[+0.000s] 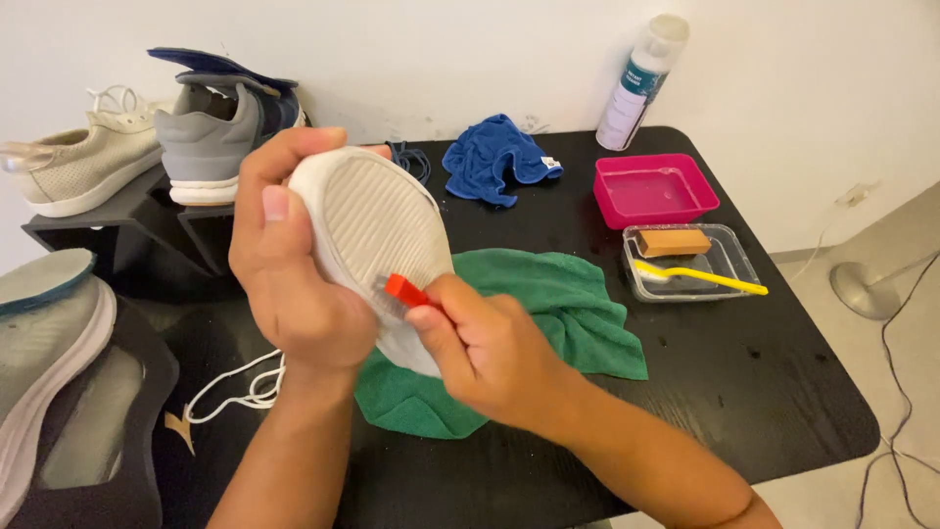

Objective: The person scrubs the sole of a white sneaker using a yellow brush, then switches to a red brush to continue cleaning the same area. The shoe is held over a green towel on a black table while other shoes are visible on a rack nearby.

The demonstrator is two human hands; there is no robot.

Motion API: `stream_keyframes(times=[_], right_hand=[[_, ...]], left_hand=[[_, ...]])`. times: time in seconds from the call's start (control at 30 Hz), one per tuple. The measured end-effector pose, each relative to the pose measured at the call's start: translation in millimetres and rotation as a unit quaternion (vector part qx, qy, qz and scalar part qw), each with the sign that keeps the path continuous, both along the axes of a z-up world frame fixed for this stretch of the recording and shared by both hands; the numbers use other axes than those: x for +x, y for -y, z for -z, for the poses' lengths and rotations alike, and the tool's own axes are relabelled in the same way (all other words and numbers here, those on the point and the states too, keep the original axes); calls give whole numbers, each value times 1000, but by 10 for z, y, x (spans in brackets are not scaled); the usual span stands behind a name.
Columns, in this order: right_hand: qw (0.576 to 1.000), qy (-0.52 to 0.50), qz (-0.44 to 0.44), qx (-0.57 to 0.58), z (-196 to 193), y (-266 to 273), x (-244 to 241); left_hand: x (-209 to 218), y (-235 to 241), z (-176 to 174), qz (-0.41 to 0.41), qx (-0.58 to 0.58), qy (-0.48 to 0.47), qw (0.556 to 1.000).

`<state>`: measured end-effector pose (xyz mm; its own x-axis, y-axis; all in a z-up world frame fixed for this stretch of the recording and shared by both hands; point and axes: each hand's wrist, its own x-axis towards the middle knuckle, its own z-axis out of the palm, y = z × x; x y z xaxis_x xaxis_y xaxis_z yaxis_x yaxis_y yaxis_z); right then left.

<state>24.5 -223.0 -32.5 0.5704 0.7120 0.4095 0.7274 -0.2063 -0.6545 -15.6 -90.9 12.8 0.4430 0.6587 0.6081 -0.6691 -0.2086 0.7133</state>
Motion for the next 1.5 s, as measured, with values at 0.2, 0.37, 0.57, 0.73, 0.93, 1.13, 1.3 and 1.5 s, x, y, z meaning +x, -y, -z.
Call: stream_keyframes(times=[0.2, 0.37, 0.57, 0.73, 0.93, 1.13, 1.3, 1.5], right_hand=[[993, 71, -65, 61, 126, 33, 126], [994, 97, -22, 38, 63, -26, 187], [993, 25, 111, 35, -41, -28, 278], [999, 8, -23, 23, -95, 82, 58], [998, -9, -66, 6, -198, 184, 29], [1000, 19, 14, 1, -114, 131, 100], [992, 27, 119, 40, -135, 82, 206], [999, -17, -42, 19, -185, 208, -94]], left_hand=[[-15, 18, -14, 9, 21, 14, 1000], [17, -14, 30, 25, -7, 18, 999], [-20, 61, 7, -2, 41, 7, 999], [-31, 72, 8, 3, 14, 12, 1000], [-53, 123, -8, 21, 20, 9, 1000], [-74, 131, 64, 29, 28, 8, 999], [-73, 173, 37, 17, 49, 4, 999], [-98, 185, 24, 11, 38, -14, 999]])
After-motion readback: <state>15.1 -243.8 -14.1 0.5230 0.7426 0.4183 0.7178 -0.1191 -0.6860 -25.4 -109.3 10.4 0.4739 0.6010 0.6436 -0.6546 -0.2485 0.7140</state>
